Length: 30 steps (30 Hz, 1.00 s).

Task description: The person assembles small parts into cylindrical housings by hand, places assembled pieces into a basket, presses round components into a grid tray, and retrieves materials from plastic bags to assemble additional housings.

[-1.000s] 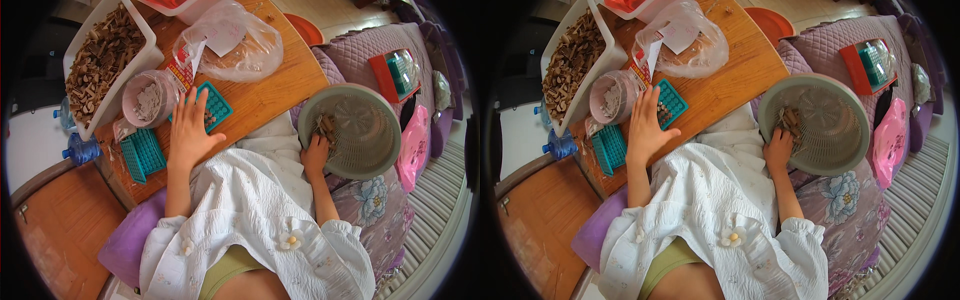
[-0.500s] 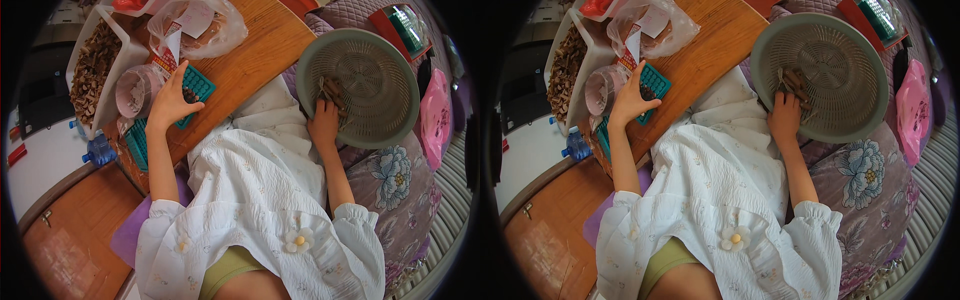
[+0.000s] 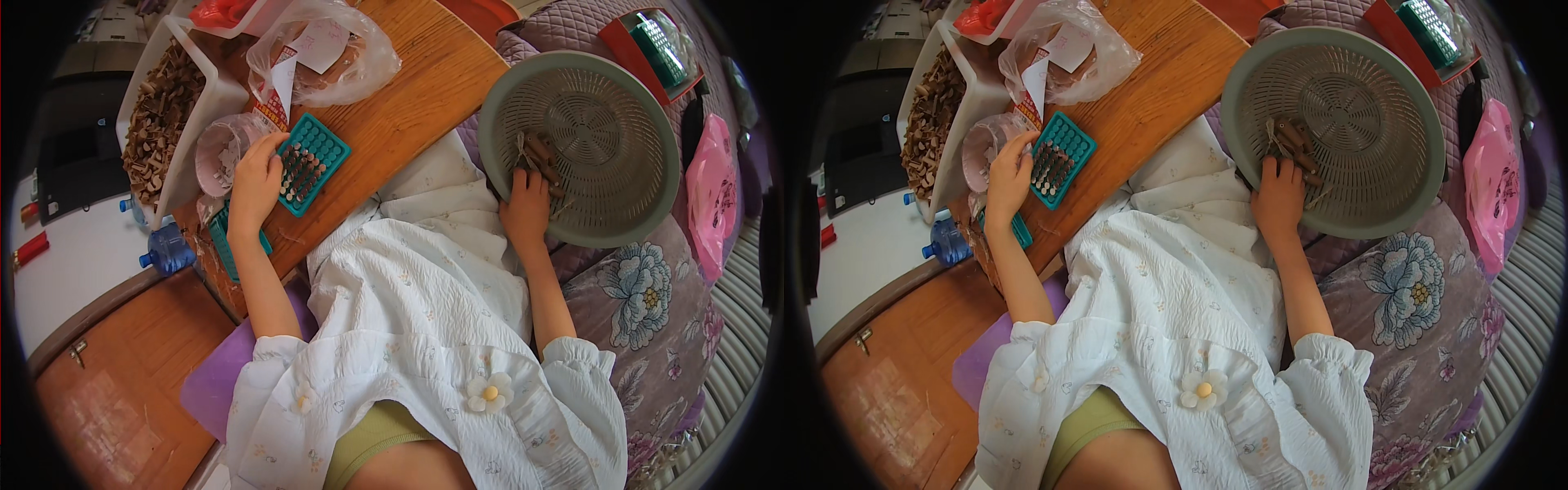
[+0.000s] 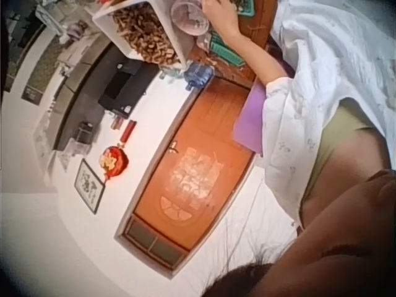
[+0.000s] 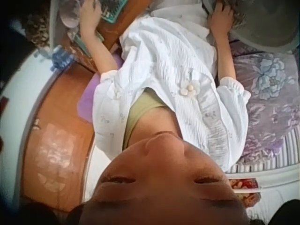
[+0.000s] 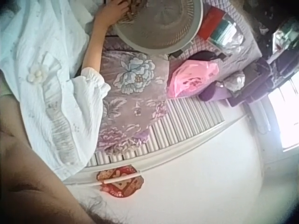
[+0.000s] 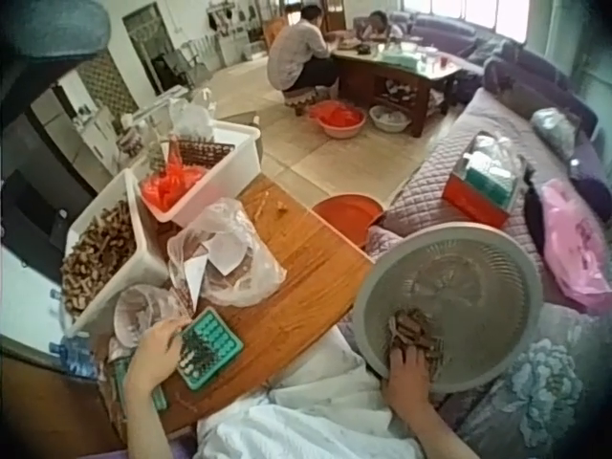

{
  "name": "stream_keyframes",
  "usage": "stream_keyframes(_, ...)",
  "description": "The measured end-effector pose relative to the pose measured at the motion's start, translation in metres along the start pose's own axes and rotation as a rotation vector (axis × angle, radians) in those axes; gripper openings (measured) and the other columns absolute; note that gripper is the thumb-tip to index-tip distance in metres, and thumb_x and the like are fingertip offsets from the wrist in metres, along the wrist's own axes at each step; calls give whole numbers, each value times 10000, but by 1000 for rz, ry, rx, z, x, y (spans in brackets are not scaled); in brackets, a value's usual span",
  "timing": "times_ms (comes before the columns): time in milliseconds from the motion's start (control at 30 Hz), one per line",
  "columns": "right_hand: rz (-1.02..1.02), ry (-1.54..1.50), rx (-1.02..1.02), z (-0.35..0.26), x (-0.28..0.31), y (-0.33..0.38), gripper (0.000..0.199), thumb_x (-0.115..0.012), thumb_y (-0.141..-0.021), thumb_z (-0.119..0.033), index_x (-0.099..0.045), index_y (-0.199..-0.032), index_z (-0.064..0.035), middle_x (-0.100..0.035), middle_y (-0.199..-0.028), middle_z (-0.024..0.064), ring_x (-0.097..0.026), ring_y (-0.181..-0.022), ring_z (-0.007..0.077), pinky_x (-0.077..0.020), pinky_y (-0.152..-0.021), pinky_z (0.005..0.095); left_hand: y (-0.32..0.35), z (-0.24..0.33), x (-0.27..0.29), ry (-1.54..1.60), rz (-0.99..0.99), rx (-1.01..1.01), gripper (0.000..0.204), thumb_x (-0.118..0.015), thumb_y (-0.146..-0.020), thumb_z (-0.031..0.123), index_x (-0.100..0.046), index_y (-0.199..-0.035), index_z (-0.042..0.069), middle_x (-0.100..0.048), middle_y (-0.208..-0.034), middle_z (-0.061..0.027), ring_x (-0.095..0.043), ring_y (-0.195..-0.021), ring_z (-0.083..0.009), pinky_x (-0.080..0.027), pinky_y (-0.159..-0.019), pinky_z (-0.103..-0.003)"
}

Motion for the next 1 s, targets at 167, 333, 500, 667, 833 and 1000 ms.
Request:
stream_keyframes(167,-28,-14,21,0,11,-3,534,-722,-594,-55,-463,-1061,-69,-471,-1036,143,-483,-953,343,-445,-763,422,3,4,-4,-46,50,-2,387,-377,-787,-67,-543,-1128,9,-569,-1067,-208,-551,-973,-369,-430,-849,-397)
stream_keyframes(333,-45,-27,-20,-4,49,-13,450,-682,-674,-68,-499,-1083,-40,-547,-1001,137,-542,-919,315,-444,-765,412,2,1,-9,-15,66,-7,393,-388,-775,-71,-536,-1133,-2,-565,-1066,-207,-545,-969,-377,-427,-849,-410)
stream_keyframes(500,-5,57,-78,5,81,-30,434,-622,-757,-94,-506,-1172,-47,-599,-998,141,-573,-909,295,-420,-809,406,8,2,-11,-48,121,61,379,-387,-774,-106,-567,-1093,-9,-553,-1140,-188,-548,-1034,-338,-424,-892,-377)
stream_keyframes(667,73,57,-68,-4,98,-38,546,-624,-757,-81,-443,-1272,-81,-556,-1106,167,-518,-1043,324,-367,-927,408,22,0,-22,-124,129,73,367,-445,-786,-69,-576,-1119,12,-453,-1281,-159,-433,-1189,-336,-373,-977,-387)
stream_keyframes(833,277,-5,-58,-24,105,-47,576,-616,-765,-52,-414,-1303,-90,-426,-1277,170,-393,-1196,339,-335,-988,426,24,-2,-28,-239,116,58,405,-465,-774,-71,-577,-1148,37,-411,-1332,-143,-359,-1249,-354,-354,-1008,-404)
stream_keyframes(1000,371,-154,54,-48,99,-57,516,-603,-782,-47,-443,-1272,-78,-433,-1267,158,-407,-1188,330,-359,-974,407,23,-8,-26,-178,125,40,409,-512,-746,-63,-581,-1137,37,-418,-1321,-134,-359,-1250,-350,-361,-1000,-404)
Point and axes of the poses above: each hand's wrist, its own y-axis away from the middle knuckle, its own x-axis out of the back of the hand, z = x × y, the point moved 2 cm from there along -y, towards the middle knuckle
